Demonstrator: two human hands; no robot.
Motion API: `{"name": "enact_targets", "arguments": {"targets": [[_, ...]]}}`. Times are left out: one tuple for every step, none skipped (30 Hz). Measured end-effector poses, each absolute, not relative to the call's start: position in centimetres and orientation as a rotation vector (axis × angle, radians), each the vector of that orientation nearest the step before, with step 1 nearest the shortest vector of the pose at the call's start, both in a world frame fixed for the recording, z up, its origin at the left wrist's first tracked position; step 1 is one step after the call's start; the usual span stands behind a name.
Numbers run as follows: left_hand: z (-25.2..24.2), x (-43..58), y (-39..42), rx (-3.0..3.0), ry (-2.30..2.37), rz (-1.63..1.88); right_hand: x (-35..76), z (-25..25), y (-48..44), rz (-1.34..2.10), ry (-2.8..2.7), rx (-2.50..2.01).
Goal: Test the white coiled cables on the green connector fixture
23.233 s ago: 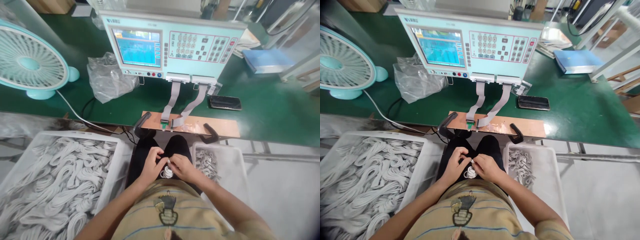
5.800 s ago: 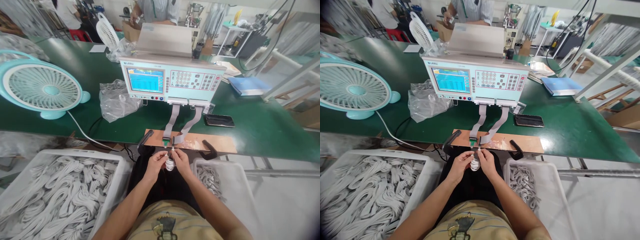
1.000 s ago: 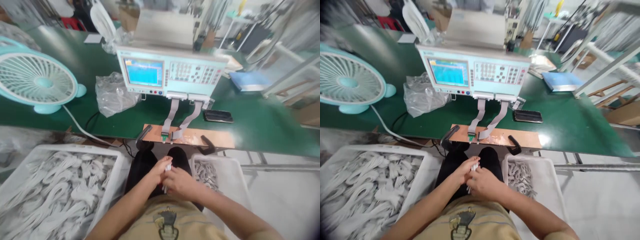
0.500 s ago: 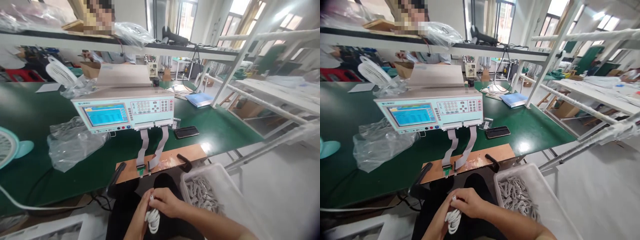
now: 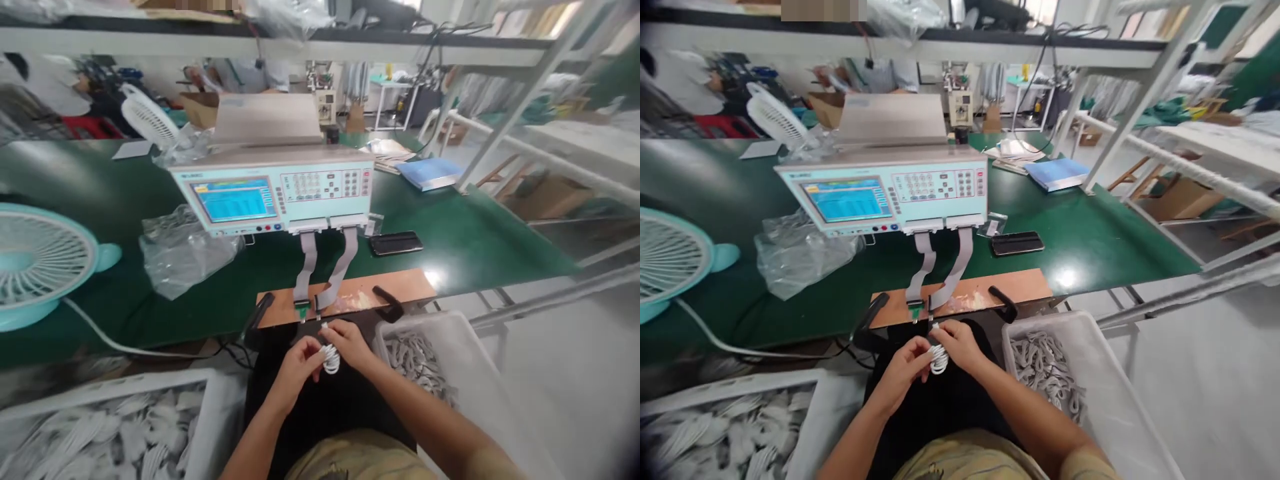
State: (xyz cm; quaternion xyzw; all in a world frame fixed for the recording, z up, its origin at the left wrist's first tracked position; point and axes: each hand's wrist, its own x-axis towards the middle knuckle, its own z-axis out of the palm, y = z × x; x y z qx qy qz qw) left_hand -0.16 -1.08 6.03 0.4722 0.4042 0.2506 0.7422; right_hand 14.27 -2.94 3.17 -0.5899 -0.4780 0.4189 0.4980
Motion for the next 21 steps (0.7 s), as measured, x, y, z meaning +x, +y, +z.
{"name": "enact_targets", "arguments": {"targets": [[5.8,-0.3,-0.9,1.048,0.852,0.538,14.2,2.9,-2.8,1.027,-1.155,-1.434],[5.5,-0.4,-0.8,1.053,0.826,0.532,14.1,2.7,-2.6,1.05,-1.152,-1.435],[5.3,-0.6,-0.6,1.053,0.81,0.532,13.9,2.5,-2.4,1.084,-1.146,-1.431],[5.2,-0.7,-0.4,1.05,0.799,0.534,13.8,2.3,-2.2,1.117,-1.131,-1.424],[5.1,-0.9,-0.3,1.047,0.794,0.535,13.6,2.3,-2.0,1.143,-1.111,-1.419],[5.0,-1.0,-0.1,1.048,0.791,0.529,13.5,2.2,-1.8,1.161,-1.09,-1.414],[5.0,-1.1,0.0,1.047,0.791,0.516,13.3,2.2,-1.7,1.169,-1.066,-1.412],[4.9,-1.1,0.1,1.041,0.789,0.504,13.2,2.2,-1.6,1.171,-1.045,-1.41],[4.8,-1.2,0.2,1.021,0.788,0.497,13.1,2.3,-1.5,1.169,-1.026,-1.405],[4.7,-1.3,0.3,0.987,0.785,0.499,13.1,2.3,-1.5,1.165,-1.011,-1.397],[4.6,-1.5,0.3,0.938,0.78,0.512,13.0,2.3,-1.5,1.158,-0.997,-1.386],[4.4,-1.6,0.4,0.874,0.774,0.532,13.0,2.3,-1.5,1.147,-0.983,-1.376],[4.2,-1.8,0.4,0.801,0.766,0.557,13.0,2.4,-1.5,1.136,-0.972,-1.37],[3.9,-2.0,0.4,0.724,0.753,0.581,12.9,2.4,-1.6,1.123,-0.963,-1.372],[3.8,-2.2,0.4,0.651,0.733,0.6,12.9,2.5,-1.6,1.111,-0.956,-1.382],[3.6,-2.4,0.5,0.591,0.71,0.613,12.8,2.6,-1.6,1.1,-0.949,-1.396],[3.5,-2.6,0.5,0.548,0.688,0.62,12.7,2.7,-1.6,1.099,-0.939,-1.408],[3.5,-2.8,0.5,0.526,0.673,0.624,12.6,2.9,-1.5,1.112,-0.919,-1.413],[3.5,-2.9,0.5,0.519,0.669,0.63,12.4,3.0,-1.5,1.139,-0.885,-1.41],[3.5,-2.9,0.5,0.527,0.68,0.642,12.2,3.1,-1.4,1.174,-0.837,-1.399],[3.5,-2.8,0.6,0.547,0.706,0.659,12.1,3.1,-1.3,1.216,-0.777,-1.383]]}}
